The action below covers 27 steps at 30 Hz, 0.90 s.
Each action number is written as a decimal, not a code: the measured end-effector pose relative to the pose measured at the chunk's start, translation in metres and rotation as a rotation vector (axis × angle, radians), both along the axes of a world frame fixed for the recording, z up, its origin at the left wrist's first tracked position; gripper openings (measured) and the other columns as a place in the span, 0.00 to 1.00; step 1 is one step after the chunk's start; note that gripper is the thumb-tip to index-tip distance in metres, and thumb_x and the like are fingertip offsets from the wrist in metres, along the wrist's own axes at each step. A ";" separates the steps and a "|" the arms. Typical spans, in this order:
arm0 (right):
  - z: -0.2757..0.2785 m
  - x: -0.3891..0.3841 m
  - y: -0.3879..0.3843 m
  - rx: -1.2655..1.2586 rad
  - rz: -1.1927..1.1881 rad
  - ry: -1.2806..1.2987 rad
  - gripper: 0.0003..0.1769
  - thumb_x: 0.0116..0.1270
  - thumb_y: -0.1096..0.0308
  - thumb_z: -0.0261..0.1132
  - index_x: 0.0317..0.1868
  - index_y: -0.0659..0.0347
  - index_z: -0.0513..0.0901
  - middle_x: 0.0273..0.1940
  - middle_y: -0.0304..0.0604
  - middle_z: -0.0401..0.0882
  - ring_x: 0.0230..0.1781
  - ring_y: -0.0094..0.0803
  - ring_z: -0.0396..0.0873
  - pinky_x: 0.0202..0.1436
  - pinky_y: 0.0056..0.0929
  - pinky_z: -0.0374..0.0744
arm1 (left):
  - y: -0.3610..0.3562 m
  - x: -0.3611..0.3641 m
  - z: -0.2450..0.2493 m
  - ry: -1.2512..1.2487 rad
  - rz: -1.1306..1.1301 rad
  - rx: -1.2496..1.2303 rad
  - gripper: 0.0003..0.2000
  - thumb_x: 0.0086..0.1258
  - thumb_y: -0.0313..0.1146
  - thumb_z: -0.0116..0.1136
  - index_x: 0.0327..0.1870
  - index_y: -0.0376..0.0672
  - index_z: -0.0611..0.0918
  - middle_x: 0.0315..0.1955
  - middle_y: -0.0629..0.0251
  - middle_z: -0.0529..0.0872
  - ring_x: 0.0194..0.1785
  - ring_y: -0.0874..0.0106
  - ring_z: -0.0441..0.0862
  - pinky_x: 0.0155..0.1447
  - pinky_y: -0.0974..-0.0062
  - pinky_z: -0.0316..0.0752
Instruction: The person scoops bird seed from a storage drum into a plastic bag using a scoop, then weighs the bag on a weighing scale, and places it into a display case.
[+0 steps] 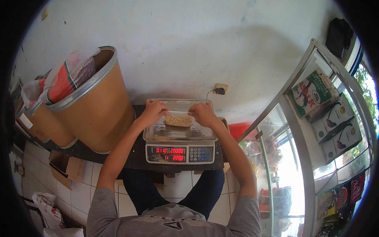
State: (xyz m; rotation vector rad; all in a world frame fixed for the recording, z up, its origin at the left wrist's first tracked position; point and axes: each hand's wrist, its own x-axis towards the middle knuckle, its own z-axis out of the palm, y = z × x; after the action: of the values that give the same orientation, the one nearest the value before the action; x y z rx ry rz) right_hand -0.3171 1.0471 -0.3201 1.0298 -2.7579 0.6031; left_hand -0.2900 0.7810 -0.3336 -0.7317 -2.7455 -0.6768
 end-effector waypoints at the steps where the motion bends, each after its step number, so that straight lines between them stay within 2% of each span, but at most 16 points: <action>1: 0.001 0.000 0.000 0.001 0.001 0.000 0.07 0.65 0.64 0.63 0.37 0.55 0.86 0.35 0.42 0.85 0.42 0.36 0.79 0.55 0.44 0.59 | -0.001 -0.001 -0.003 0.000 0.001 0.001 0.07 0.68 0.37 0.58 0.36 0.45 0.85 0.32 0.67 0.79 0.47 0.67 0.73 0.59 0.60 0.53; 7: 0.013 0.013 -0.002 0.019 0.006 -0.102 0.07 0.62 0.63 0.67 0.38 0.55 0.85 0.32 0.39 0.82 0.41 0.35 0.77 0.58 0.40 0.59 | -0.001 0.000 -0.010 0.056 -0.014 0.023 0.08 0.70 0.36 0.55 0.37 0.44 0.84 0.33 0.66 0.79 0.47 0.67 0.73 0.57 0.62 0.53; 9: 0.005 0.013 -0.002 0.010 0.051 0.097 0.06 0.62 0.64 0.66 0.35 0.55 0.85 0.32 0.40 0.82 0.41 0.36 0.78 0.58 0.45 0.58 | -0.001 0.002 -0.006 0.015 -0.014 0.016 0.08 0.70 0.36 0.54 0.37 0.44 0.84 0.33 0.66 0.79 0.47 0.67 0.73 0.58 0.61 0.53; 12: 0.001 0.013 -0.004 0.112 0.051 0.214 0.05 0.62 0.66 0.66 0.34 0.57 0.85 0.33 0.41 0.82 0.43 0.37 0.77 0.59 0.47 0.58 | 0.000 0.005 0.001 -0.001 -0.030 0.024 0.08 0.70 0.36 0.55 0.36 0.44 0.84 0.33 0.66 0.79 0.47 0.67 0.73 0.60 0.59 0.52; 16: 0.000 0.012 -0.006 0.168 0.042 0.223 0.04 0.61 0.68 0.65 0.33 0.58 0.84 0.33 0.41 0.82 0.45 0.37 0.77 0.59 0.47 0.59 | -0.004 0.004 0.001 0.047 -0.050 0.013 0.07 0.68 0.36 0.57 0.36 0.44 0.84 0.32 0.66 0.79 0.47 0.67 0.73 0.61 0.58 0.51; 19: 0.006 0.012 -0.006 0.113 0.046 0.193 0.04 0.60 0.68 0.66 0.31 0.57 0.84 0.33 0.41 0.82 0.45 0.37 0.77 0.59 0.47 0.59 | -0.006 0.006 0.007 0.031 -0.044 -0.023 0.06 0.67 0.36 0.59 0.35 0.44 0.84 0.32 0.66 0.79 0.47 0.67 0.73 0.62 0.57 0.51; 21: 0.010 0.012 -0.005 0.090 0.034 0.161 0.04 0.58 0.67 0.68 0.33 0.57 0.84 0.30 0.40 0.81 0.42 0.35 0.77 0.59 0.43 0.59 | -0.007 0.006 0.011 0.002 -0.048 -0.042 0.05 0.66 0.35 0.60 0.35 0.45 0.84 0.32 0.67 0.80 0.47 0.68 0.74 0.62 0.57 0.50; 25: 0.013 0.012 -0.002 0.043 0.021 0.062 0.06 0.58 0.66 0.70 0.33 0.57 0.84 0.30 0.41 0.82 0.41 0.34 0.78 0.58 0.40 0.59 | -0.008 0.007 0.011 -0.039 -0.057 -0.009 0.05 0.66 0.35 0.59 0.34 0.44 0.84 0.33 0.66 0.81 0.45 0.67 0.75 0.61 0.58 0.51; 27: 0.008 0.008 0.002 -0.052 0.073 0.016 0.07 0.58 0.64 0.69 0.32 0.57 0.86 0.30 0.43 0.84 0.36 0.39 0.79 0.56 0.41 0.61 | -0.009 0.005 0.005 -0.060 -0.074 0.038 0.06 0.68 0.34 0.57 0.35 0.44 0.83 0.33 0.65 0.82 0.43 0.66 0.75 0.60 0.60 0.52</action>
State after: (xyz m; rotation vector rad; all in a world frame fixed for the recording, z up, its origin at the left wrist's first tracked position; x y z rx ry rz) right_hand -0.3086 1.0486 -0.3120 1.1233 -2.6858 0.6700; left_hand -0.2847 0.7722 -0.3287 -0.8217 -2.7629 -0.7771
